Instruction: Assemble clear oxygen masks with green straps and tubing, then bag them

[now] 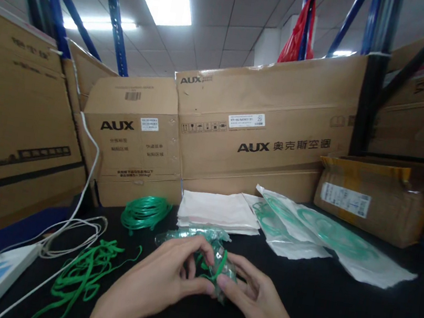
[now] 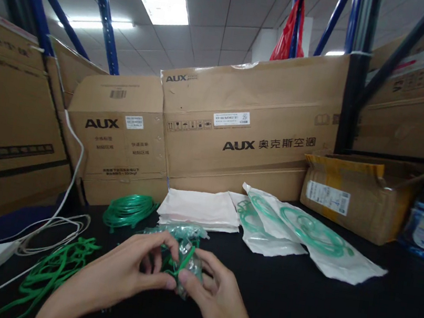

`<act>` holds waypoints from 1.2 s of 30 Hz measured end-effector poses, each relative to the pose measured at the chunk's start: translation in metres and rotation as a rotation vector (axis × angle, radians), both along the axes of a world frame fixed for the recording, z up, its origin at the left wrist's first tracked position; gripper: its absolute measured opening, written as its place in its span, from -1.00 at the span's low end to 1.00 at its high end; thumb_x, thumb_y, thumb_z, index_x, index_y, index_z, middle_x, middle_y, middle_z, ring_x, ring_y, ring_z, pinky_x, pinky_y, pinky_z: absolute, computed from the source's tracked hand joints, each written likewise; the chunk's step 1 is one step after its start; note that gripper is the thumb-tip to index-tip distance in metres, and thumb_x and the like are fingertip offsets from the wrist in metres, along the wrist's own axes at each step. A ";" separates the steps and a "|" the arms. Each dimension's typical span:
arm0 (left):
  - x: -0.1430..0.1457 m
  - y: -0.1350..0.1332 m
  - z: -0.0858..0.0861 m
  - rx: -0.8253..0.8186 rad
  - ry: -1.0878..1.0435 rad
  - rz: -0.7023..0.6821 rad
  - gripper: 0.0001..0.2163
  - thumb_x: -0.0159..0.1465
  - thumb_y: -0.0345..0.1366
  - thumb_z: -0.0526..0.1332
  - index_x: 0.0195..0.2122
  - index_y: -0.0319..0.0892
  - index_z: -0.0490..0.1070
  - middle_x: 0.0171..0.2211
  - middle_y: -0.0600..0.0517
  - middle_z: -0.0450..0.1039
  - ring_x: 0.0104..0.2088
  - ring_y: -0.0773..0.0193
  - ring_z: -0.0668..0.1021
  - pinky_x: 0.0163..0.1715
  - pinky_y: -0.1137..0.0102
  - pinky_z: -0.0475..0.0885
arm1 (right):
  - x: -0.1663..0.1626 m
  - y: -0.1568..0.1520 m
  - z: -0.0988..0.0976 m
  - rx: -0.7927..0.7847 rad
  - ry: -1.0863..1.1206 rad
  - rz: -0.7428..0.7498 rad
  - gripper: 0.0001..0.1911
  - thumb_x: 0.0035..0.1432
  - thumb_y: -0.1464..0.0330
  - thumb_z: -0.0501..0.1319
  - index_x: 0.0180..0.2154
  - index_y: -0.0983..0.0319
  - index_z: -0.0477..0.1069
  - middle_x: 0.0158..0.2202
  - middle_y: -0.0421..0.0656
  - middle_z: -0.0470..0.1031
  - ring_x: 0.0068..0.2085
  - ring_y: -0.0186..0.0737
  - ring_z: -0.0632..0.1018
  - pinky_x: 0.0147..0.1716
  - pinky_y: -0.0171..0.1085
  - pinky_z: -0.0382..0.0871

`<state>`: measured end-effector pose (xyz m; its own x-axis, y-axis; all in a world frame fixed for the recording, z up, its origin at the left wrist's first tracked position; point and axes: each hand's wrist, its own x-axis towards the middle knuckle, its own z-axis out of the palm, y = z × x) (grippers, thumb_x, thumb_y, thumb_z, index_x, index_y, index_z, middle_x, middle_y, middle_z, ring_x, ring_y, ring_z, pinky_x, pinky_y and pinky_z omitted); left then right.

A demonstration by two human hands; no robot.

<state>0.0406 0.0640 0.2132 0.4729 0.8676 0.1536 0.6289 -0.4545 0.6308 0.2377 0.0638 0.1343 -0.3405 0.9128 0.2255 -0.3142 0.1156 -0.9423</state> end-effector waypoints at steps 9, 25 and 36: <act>0.002 0.003 -0.003 -0.021 0.044 -0.053 -0.86 0.32 -0.17 0.31 -0.16 -0.05 0.57 -0.37 0.16 0.59 -0.41 0.33 0.55 -0.34 0.51 0.37 | -0.001 0.001 -0.010 -0.009 0.119 0.010 -0.32 0.08 0.15 0.47 0.08 0.09 0.14 -0.10 -0.14 0.54 -0.16 -0.19 0.62 -0.11 -0.19 0.47; 0.003 -0.005 -0.001 0.107 0.182 -0.153 -0.89 0.40 -0.24 0.24 -0.23 -0.04 0.56 -0.26 0.17 0.55 -0.17 0.32 0.54 -0.07 0.50 0.27 | -0.003 -0.007 -0.011 0.087 -0.066 0.012 -0.48 0.12 0.47 0.30 0.01 0.10 0.07 -0.29 -0.31 0.34 -0.36 -0.38 0.38 -0.40 -0.38 0.25; -0.034 0.001 0.012 0.101 0.262 0.000 -0.76 0.43 -0.12 0.16 -0.30 -0.09 0.53 -0.33 0.15 0.52 -0.27 0.29 0.51 -0.24 0.47 0.29 | -0.003 -0.004 -0.013 0.050 -0.034 -0.049 -0.45 0.00 0.54 0.22 -0.05 0.09 0.00 -0.36 -0.36 0.35 -0.45 -0.39 0.40 -0.48 -0.38 0.30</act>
